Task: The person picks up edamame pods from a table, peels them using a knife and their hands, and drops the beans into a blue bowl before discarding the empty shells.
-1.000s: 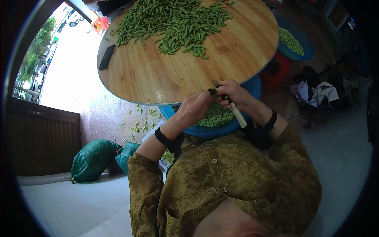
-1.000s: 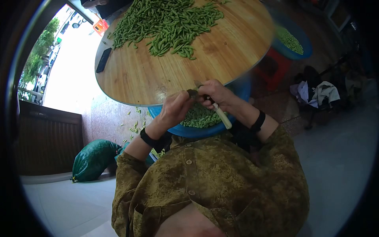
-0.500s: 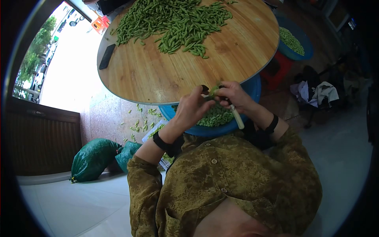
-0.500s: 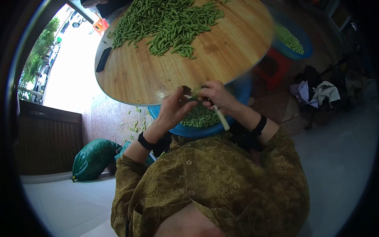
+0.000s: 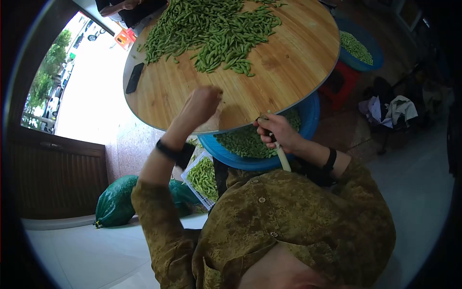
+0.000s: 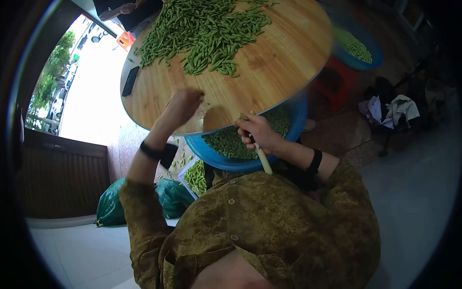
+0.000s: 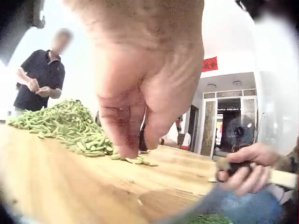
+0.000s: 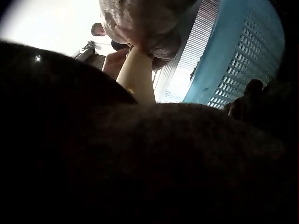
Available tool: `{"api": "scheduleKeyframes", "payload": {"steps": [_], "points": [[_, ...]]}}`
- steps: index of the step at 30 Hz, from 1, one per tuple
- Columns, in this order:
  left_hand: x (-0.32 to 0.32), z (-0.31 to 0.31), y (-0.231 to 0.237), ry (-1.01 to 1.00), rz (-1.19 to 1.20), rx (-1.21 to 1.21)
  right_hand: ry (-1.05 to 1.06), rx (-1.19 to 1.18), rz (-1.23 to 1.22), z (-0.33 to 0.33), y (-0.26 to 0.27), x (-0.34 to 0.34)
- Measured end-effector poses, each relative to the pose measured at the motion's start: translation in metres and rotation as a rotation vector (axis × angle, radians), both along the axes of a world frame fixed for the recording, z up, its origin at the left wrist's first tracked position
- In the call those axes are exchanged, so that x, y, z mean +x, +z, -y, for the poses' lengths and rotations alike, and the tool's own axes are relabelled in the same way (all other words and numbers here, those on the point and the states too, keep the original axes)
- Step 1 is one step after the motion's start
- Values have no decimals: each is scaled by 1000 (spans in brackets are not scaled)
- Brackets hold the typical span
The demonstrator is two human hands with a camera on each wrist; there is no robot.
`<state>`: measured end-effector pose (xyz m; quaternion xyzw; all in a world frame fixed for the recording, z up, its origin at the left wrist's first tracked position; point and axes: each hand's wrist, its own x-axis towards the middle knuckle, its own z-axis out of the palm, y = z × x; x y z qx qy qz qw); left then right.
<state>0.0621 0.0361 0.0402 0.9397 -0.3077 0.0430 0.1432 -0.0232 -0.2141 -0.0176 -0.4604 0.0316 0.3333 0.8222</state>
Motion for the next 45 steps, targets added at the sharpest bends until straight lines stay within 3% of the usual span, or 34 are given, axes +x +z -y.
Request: {"api": "scheduleKeyframes", "payload": {"steps": [4, 8, 11, 13, 15, 17, 18, 20, 27, 43, 45], "points": [[94, 35, -43, 221, 145, -77, 85, -49, 28, 1, -3, -4], [122, 44, -65, 271, 172, -44, 174, -101, 19, 5, -7, -11], [112, 42, -57, 365, 40, -116, 204, -97, 36, 8, -10, -15], [92, 30, -41, 348, -367, -351, 213, -106, 87, 10, -7, -9], [67, 24, -41, 355, -356, -409, 15, 8, 76, 14, 1, 9], [35, 28, -29, 322, -662, -888, -17, 47, 106, 14, 6, 27], [21, 32, -25, 317, -668, -885, -43, 67, 137, 11, 11, 32], [-5, 42, -18, 309, -850, -1125, -42, 84, 173, 7, 21, 31], [-36, 60, -27, 258, -917, -1268, 94, 125, 225, 4, 26, 25], [-52, 68, -33, 218, -847, -1439, 64, 57, 323, 6, 30, 22], [-46, 60, -36, 74, -1203, -1611, 61, 75, 311, 9, 30, 24]]}}
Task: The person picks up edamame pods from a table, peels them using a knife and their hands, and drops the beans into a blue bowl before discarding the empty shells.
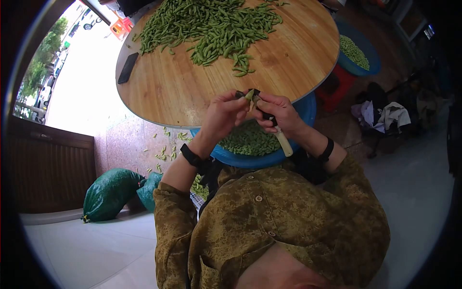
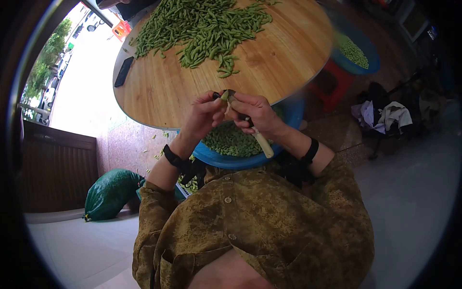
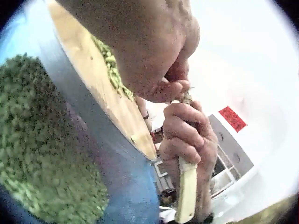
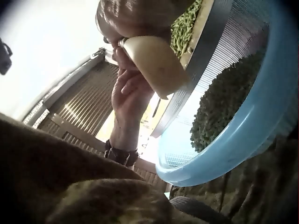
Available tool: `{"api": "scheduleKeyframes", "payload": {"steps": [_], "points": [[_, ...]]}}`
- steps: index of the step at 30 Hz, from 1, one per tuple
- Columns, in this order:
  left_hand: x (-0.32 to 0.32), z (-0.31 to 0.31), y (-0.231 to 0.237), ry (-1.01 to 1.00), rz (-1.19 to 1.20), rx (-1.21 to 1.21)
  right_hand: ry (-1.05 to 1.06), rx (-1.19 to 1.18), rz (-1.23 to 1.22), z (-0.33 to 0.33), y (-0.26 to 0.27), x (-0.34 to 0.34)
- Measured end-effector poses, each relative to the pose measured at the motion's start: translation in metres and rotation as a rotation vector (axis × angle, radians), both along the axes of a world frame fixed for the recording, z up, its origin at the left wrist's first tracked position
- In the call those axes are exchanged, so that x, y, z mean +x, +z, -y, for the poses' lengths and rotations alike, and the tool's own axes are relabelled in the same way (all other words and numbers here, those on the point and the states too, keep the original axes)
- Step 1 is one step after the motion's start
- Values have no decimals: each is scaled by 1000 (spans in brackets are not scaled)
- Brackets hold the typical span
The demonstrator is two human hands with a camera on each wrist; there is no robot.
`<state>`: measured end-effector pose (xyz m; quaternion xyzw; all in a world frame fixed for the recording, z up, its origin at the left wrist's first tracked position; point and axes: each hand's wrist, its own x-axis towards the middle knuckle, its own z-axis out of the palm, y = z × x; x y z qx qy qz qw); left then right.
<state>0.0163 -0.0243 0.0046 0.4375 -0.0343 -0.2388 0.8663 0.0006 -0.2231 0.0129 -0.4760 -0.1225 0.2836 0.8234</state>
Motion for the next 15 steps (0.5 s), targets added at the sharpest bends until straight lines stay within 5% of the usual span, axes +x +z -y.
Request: {"api": "scheduleKeyframes", "payload": {"steps": [4, 6, 7, 9, 15], "points": [[1, 1, -2, -176, -162, -260, 118, 173, -184, 9, 1, 2], [-4, 5, 5, -26, 61, 145, 116, 204, -253, 10, 5, 1], [-6, 8, 4, -29, 60, 146, 120, 184, -281, 11, 6, 1], [-10, 10, 3, 259, 738, 910, 122, 168, -310, 11, 5, 1], [-13, -1, 32, 247, 1252, 1075, 231, 216, -378, 14, -6, 3]]}}
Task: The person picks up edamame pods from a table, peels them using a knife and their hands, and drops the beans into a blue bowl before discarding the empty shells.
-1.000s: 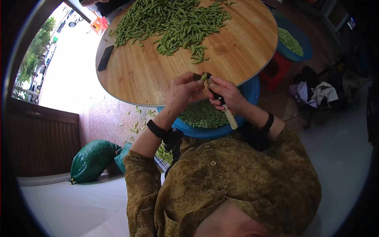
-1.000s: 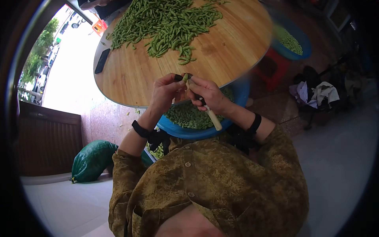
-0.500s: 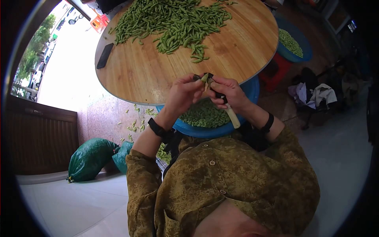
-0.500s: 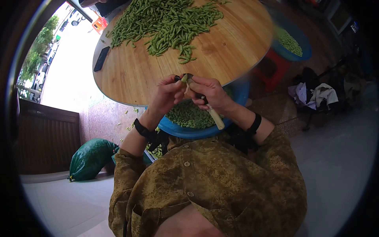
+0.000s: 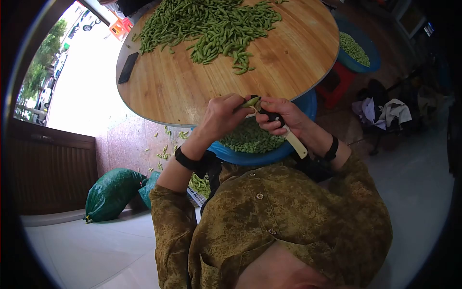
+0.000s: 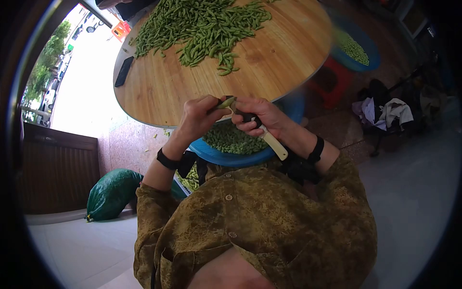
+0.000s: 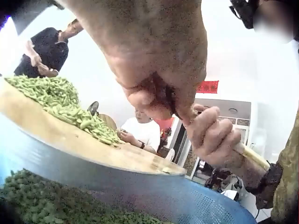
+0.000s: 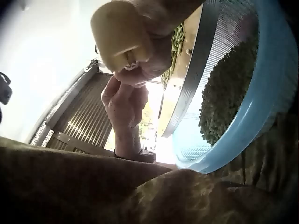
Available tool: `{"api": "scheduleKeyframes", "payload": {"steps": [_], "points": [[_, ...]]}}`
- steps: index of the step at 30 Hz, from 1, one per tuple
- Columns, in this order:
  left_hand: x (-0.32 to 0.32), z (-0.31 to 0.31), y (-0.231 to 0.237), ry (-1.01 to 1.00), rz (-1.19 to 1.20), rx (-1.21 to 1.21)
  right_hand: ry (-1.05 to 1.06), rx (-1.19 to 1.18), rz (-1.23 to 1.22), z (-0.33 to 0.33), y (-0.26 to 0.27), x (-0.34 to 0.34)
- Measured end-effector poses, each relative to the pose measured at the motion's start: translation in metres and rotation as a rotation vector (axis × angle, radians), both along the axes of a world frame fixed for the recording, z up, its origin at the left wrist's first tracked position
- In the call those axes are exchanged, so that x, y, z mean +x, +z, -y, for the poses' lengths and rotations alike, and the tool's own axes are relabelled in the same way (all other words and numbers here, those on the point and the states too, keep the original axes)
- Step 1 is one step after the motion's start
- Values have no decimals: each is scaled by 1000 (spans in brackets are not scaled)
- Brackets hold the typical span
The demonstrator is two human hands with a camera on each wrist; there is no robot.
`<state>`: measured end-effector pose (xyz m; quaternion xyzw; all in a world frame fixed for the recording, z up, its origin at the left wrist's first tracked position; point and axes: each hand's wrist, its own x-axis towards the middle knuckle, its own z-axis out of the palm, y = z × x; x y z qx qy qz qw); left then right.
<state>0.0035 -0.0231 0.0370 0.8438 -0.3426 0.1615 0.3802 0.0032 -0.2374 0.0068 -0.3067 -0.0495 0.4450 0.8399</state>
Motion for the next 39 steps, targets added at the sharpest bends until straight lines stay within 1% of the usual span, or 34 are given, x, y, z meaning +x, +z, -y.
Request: {"api": "scheduleKeyframes", "payload": {"steps": [1, 3, 4, 6, 7, 8, 9, 10, 12, 13, 15, 16, 17, 18, 20, 21, 23, 24, 25, 26, 27, 28, 29, 30, 32, 33, 34, 35, 36, 37, 38, 39], "points": [[1, -2, 1, 0, 0, 1, 17, 32, -4, 0, -1, 0], [1, -5, 1, 4, -400, -58, 40, 62, -7, -1, 0, -2], [1, -5, 1, 5, -398, -57, 12, 61, 7, -3, 5, -4], [0, -1, 0, 2, -764, -323, -17, 57, 22, -4, 10, -9], [0, 0, -1, 2, -764, -324, -45, 44, 37, -5, 11, -10], [0, 2, -2, -20, -797, -385, -72, 30, 52, -5, 12, -11], [0, 3, -4, -39, -829, -448, -69, 29, 51, -5, 12, -11], [1, 5, -5, -36, -830, -450, -81, 12, 48, -4, 12, -11], [4, 9, -8, -54, -927, -563, -90, -4, 46, -3, 11, -11], [3, 11, -9, -52, -925, -564, -98, -16, 42, -2, 10, -10], [3, 16, -13, -16, -1015, -707, -105, -27, 38, -2, 11, -12], [3, 17, -15, -14, -1013, -709, -163, -116, 83, -3, 14, -14], [5, 17, -18, -5, -986, -653, -219, -205, 129, -4, 16, -15], [6, 18, -21, 4, -960, -597, -216, -205, 131, -5, 16, -15], [6, 20, -24, 0, -927, -564, -278, -304, 246, -7, 14, -15], [6, 20, -24, -6, -894, -530, -278, -303, 248, -7, 12, -15], [5, 21, -26, -33, -892, -568, -311, -505, 559, -7, 8, -17], [5, 22, -26, -62, -888, -606, -312, -505, 560, -7, 9, -17], [4, 23, -25, -62, -885, -607, -318, -523, 624, -7, 10, -17], [3, 25, -23, -66, -919, -637, -323, -541, 686, -7, 10, -17], [1, 26, -23, -70, -956, -668, -320, -541, 685, -7, 6, -17], [2, 27, -30, -69, -958, -670, -341, -601, 830, -5, 0, -16], [7, 27, -42, -90, -904, -654, -361, -659, 979, -4, -3, -14], [10, 29, -46, -111, -851, -637, -361, -659, 980, -3, -3, -13], [12, 34, -54, -108, -836, -651, -350, -660, 902, -2, -3, -13], [13, 35, -55, -106, -821, -663, -352, -661, 901, 2, 1, -10], [14, 35, -48, -107, -822, -663, -294, -630, 746, 7, 8, -6], [15, 32, -40, -74, -695, -521, -236, -597, 589, 12, 16, -3], [14, 28, -30, -43, -567, -378, -238, -597, 585, 16, 23, -1], [15, 24, -23, -45, -569, -377, -293, -558, 541, 20, 30, 1], [15, 20, -15, 15, -588, -314, -348, -519, 498, 24, 35, 2], [16, 18, -11, 75, -605, -252, -351, -519, 499, 26, 36, 2]]}}
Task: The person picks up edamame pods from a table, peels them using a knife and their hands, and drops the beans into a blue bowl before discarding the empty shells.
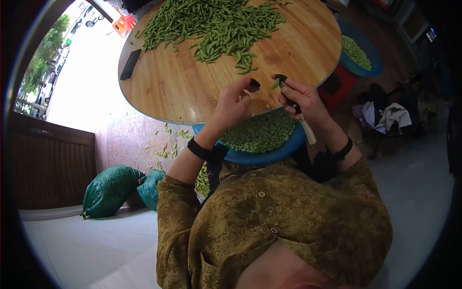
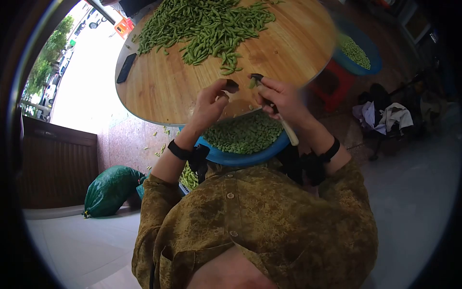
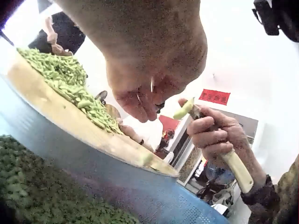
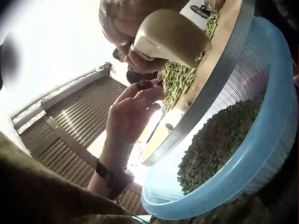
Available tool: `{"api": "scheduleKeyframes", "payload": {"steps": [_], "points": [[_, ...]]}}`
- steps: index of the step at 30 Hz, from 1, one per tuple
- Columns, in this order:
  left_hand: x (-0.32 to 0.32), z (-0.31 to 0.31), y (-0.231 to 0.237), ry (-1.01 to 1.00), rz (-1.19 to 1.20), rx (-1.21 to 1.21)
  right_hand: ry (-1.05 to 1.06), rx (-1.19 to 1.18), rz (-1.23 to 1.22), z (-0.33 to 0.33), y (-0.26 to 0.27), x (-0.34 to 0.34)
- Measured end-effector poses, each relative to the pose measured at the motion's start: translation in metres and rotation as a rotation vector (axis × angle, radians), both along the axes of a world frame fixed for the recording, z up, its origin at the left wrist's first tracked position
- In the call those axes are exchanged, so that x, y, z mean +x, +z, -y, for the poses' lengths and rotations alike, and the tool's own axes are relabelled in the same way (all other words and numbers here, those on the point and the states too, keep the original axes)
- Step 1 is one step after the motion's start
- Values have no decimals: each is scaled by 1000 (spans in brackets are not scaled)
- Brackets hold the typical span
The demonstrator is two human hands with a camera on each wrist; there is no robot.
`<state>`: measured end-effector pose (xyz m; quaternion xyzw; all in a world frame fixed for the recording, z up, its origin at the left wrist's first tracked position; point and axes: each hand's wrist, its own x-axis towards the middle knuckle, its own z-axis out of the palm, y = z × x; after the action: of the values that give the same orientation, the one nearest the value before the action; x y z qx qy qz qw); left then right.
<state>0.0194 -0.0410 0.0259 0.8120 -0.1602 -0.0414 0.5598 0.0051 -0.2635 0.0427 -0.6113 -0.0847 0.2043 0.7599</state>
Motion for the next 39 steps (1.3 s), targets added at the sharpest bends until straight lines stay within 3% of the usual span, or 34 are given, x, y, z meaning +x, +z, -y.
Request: {"api": "scheduleKeyframes", "payload": {"steps": [4, 6, 8, 10, 11, 13, 17, 19, 21, 22, 24, 26, 28, 32, 35, 39], "points": [[7, 7, -36, -131, 81, 99, -21, 92, -74, 3, -1, -1], [5, 16, -48, -240, 606, 197, -31, 128, -100, 5, -4, -1], [-3, 8, -52, -330, 479, 218, -30, 120, -114, 8, -7, -1], [-15, 3, -32, -359, -61, 34, -3, 112, -140, 7, -10, -2], [-18, 3, -28, -360, -61, 38, 24, 102, -167, 6, -12, -3], [-23, 4, -18, -43, -116, -203, 86, 115, -182, -2, -20, -7], [-43, -3, 0, -52, -241, -406, 233, 221, -221, -33, -25, -18], [-51, -35, -11, 73, 1, -140, 265, 181, -156, -44, -19, -25], [-70, -64, 38, 33, 199, 424, 268, 120, -132, -43, -16, -27], [-74, -84, 49, -33, 109, 776, 258, 132, -131, -38, -24, -22], [-78, -104, 62, -226, -28, 1100, 202, 67, -172, -28, -44, -9], [-52, -95, 52, -229, 159, 1063, 142, 61, -197, -30, -42, -12], [-4, -75, 31, -216, 408, 770, 147, -4, -155, -33, -43, -12], [81, -18, -15, -15, 600, 532, 149, -16, -166, -27, -44, -6], [113, -2, -45, 30, 417, 684, 52, 20, -167, -15, -40, -4], [103, -2, -41, 28, 264, 741, -26, 147, -228, -12, -50, 2]]}}
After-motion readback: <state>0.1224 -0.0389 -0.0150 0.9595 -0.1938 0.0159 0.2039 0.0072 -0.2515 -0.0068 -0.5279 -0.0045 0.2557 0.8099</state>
